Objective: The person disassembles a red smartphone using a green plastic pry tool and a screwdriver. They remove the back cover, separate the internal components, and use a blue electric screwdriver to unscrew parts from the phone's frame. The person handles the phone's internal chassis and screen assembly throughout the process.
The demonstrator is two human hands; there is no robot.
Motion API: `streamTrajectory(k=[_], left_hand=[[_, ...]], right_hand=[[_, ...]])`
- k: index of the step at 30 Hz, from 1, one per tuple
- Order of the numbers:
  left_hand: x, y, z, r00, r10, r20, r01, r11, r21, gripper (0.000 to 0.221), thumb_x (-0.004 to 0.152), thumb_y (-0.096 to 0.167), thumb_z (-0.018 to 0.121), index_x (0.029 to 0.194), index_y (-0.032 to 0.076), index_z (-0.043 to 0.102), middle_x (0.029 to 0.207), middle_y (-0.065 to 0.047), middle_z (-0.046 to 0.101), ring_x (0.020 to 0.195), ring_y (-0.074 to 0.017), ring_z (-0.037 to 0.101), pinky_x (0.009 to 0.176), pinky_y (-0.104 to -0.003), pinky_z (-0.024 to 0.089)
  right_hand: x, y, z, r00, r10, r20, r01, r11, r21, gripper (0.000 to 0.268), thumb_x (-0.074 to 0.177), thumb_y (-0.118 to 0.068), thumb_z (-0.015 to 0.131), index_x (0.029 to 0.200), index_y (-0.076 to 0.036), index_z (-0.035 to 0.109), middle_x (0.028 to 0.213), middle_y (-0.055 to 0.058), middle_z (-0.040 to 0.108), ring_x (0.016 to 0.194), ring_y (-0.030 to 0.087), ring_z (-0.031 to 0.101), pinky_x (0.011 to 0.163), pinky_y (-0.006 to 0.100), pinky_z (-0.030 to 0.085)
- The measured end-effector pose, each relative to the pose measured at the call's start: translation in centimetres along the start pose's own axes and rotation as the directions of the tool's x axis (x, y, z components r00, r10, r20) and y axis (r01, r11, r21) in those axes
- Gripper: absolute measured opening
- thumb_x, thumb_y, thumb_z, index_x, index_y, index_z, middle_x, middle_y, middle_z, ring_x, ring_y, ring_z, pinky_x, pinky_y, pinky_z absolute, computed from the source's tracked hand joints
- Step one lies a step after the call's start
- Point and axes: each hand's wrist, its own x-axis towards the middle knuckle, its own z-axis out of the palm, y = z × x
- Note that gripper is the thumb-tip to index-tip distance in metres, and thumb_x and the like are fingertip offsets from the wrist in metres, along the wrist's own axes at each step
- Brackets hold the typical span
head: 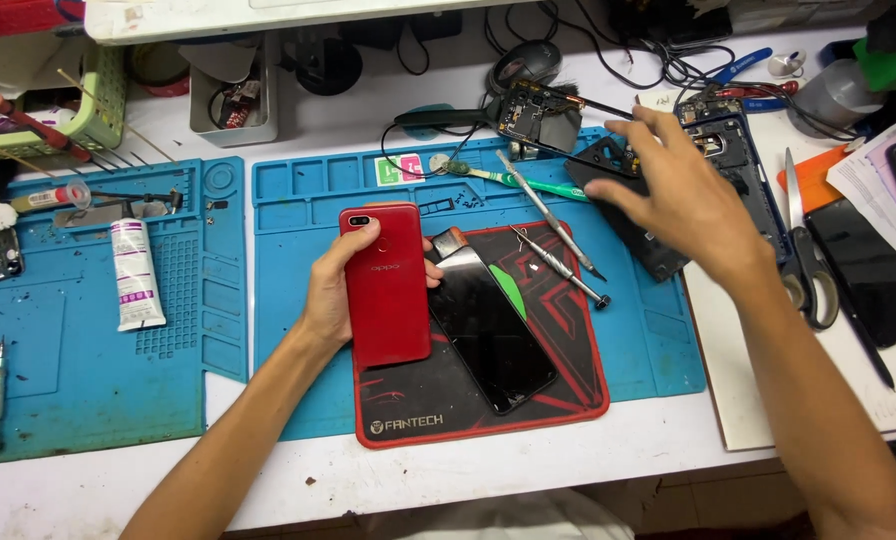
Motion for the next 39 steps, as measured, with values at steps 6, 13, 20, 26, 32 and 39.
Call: streamTrajectory(k=[6, 13, 20, 26, 32, 39], left_hand=[[-0.1, -0.1, 0.0, 1.0, 0.006, 0.002, -0.006, 1.0, 0.0, 0.057, 0.084, 0.043, 0.065, 0.12, 0.0, 0.065, 0.106, -0.021, 0.074, 0.085, -0.0344, 0.073, 0.07, -0.042, 0.057], [0.1, -0.3, -0.3, 1.0, -0.003, 0.012, 0.003, 1.0, -0.006, 0.058, 0.084, 0.044, 0.065, 0.121, -0.001, 0.064, 0.106, -0.021, 0.074, 0.087, -0.0348, 0.074, 0.07, -0.041, 0.057], [-0.4, -0.4, 1.4, 0.992, 0.11, -0.054, -0.104, 0.989, 0.105, 0.047, 0.09, 0.046, 0.062, 0.119, 0.009, 0.065, 0.094, -0.019, 0.078, 0.077, -0.0323, 0.078, 0.066, -0.04, 0.06], [-1.2, 0.3, 2.3, 0.906, 0.363, -0.217, -0.228, 0.851, 0.474, 0.017, 0.098, 0.025, 0.068, 0.103, 0.011, 0.059, 0.081, -0.01, 0.071, 0.067, -0.0216, 0.074, 0.059, -0.031, 0.06], [-0.1, 1.1, -0.6, 0.891, 0.436, -0.129, -0.112, 0.487, 0.866, 0.023, 0.096, 0.028, 0.073, 0.107, 0.01, 0.064, 0.085, -0.013, 0.066, 0.07, -0.0271, 0.07, 0.061, -0.038, 0.055], [-0.7, 1.2, -1.2, 0.863, 0.503, 0.035, -0.025, -0.026, 0.999, 0.037, 0.1, 0.038, 0.067, 0.117, 0.005, 0.068, 0.111, -0.02, 0.053, 0.087, -0.0472, 0.072, 0.074, -0.056, 0.059]], right_hand=[[4.9, 3.1, 1.5, 0.991, -0.111, 0.069, 0.118, 0.988, -0.104, 0.029, 0.094, -0.033, 0.074, 0.114, -0.012, 0.071, 0.145, 0.013, 0.049, 0.134, 0.05, 0.038, 0.105, 0.062, 0.036], [3.4, 2.0, 1.5, 0.96, -0.247, -0.133, 0.225, 0.961, -0.158, 0.016, 0.1, -0.02, 0.072, 0.094, -0.006, 0.068, 0.124, 0.011, 0.056, 0.106, 0.035, 0.054, 0.097, 0.052, 0.036], [-3.5, 1.9, 3.5, 0.979, -0.098, -0.181, 0.059, 0.976, -0.211, 0.019, 0.084, -0.024, 0.079, 0.076, -0.012, 0.067, 0.126, 0.006, 0.056, 0.117, 0.037, 0.062, 0.092, 0.054, 0.048], [-4.6, 1.4, 3.5, 0.988, 0.013, -0.153, -0.021, 0.998, -0.055, 0.036, 0.087, -0.022, 0.082, 0.109, -0.006, 0.058, 0.13, 0.022, 0.049, 0.122, 0.054, 0.058, 0.093, 0.065, 0.049], [-4.1, 1.3, 2.7, 0.994, 0.083, -0.067, -0.082, 0.996, 0.02, 0.067, 0.088, -0.026, 0.081, 0.138, -0.002, 0.042, 0.117, 0.033, 0.055, 0.118, 0.059, 0.057, 0.093, 0.072, 0.046], [-3.9, 0.9, 3.6, 0.981, 0.064, -0.181, -0.056, 0.997, 0.047, 0.07, 0.08, -0.019, 0.085, 0.13, -0.006, 0.037, 0.116, 0.027, 0.045, 0.111, 0.061, 0.058, 0.087, 0.071, 0.046]])
